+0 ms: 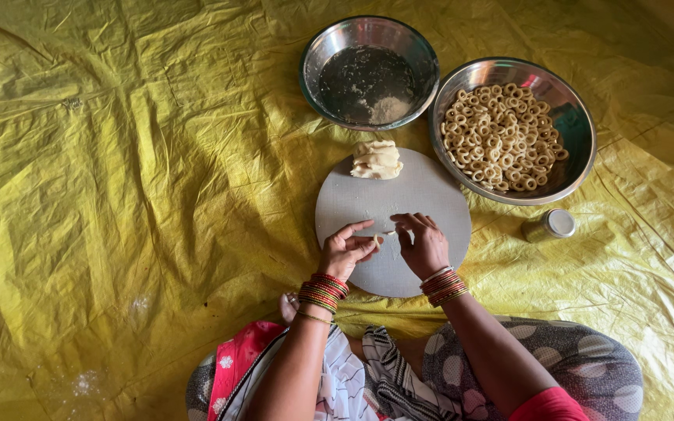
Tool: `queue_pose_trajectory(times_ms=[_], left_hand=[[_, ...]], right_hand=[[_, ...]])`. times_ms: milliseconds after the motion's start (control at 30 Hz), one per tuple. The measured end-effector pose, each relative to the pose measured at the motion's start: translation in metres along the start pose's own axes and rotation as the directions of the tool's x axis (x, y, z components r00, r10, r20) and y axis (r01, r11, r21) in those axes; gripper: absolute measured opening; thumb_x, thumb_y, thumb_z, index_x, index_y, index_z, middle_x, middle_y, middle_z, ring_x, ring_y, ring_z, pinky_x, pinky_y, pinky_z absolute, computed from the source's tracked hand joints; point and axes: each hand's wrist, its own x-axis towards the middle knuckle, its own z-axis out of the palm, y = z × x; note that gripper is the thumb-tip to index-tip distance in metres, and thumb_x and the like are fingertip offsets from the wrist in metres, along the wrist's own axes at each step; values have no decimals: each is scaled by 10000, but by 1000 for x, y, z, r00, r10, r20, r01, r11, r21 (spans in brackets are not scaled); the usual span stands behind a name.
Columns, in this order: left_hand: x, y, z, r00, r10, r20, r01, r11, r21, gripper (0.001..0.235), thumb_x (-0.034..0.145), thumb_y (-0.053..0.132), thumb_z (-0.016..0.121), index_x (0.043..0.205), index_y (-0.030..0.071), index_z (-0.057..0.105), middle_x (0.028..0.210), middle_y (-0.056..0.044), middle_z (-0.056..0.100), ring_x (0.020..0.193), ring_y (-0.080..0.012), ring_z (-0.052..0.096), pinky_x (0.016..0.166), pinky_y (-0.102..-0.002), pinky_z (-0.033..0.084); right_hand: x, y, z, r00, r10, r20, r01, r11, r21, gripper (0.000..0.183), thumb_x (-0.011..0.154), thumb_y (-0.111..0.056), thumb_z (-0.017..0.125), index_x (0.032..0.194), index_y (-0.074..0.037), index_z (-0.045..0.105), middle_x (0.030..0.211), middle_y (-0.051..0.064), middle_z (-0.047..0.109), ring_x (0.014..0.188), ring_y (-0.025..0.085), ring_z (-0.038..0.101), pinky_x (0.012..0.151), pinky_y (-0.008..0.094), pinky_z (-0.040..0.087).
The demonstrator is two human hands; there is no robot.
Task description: The person sits on a yellow tarp and shapes small pieces of dough into ring-shaped snacks. They roll the dough into thin strips, join the ends to form loops, and place the finished pieces into a metal bowl. The process is repeated continuously.
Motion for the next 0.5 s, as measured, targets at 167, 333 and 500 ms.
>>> queue_pose_trajectory(times_ms=[167,333,500], left_hand=[[-6,12,3,996,-84,32,84,996,1,402,1013,95,553,1405,166,612,988,-57,737,851,-163,773,748,-284,628],[-6,17,4,997,-76,1,76,995,64,366,1045,206,516,1404,211,590,936,-21,765,767,-100,735,640,-215,577],[-6,18,-2,996,-84,-15,85,988,129,408,1022,216,589,1430,215,598,883,-24,726,587,-56,614,506,-190,486]], right_hand=[[7,-2,1,926,-250,284,-116,527,842,356,1007,-157,602,1339,-30,624,1256,136,701,1151,229,680,1038,381,564],[7,0,-3,855,-98,509,-416,455,787,416,1040,-266,519,1331,17,609,1170,141,714,1095,210,713,1042,396,587],[6,4,-4,839,-99,536,-433,475,766,383,1006,-259,603,1255,23,672,1127,121,750,1060,200,720,1006,386,585]])
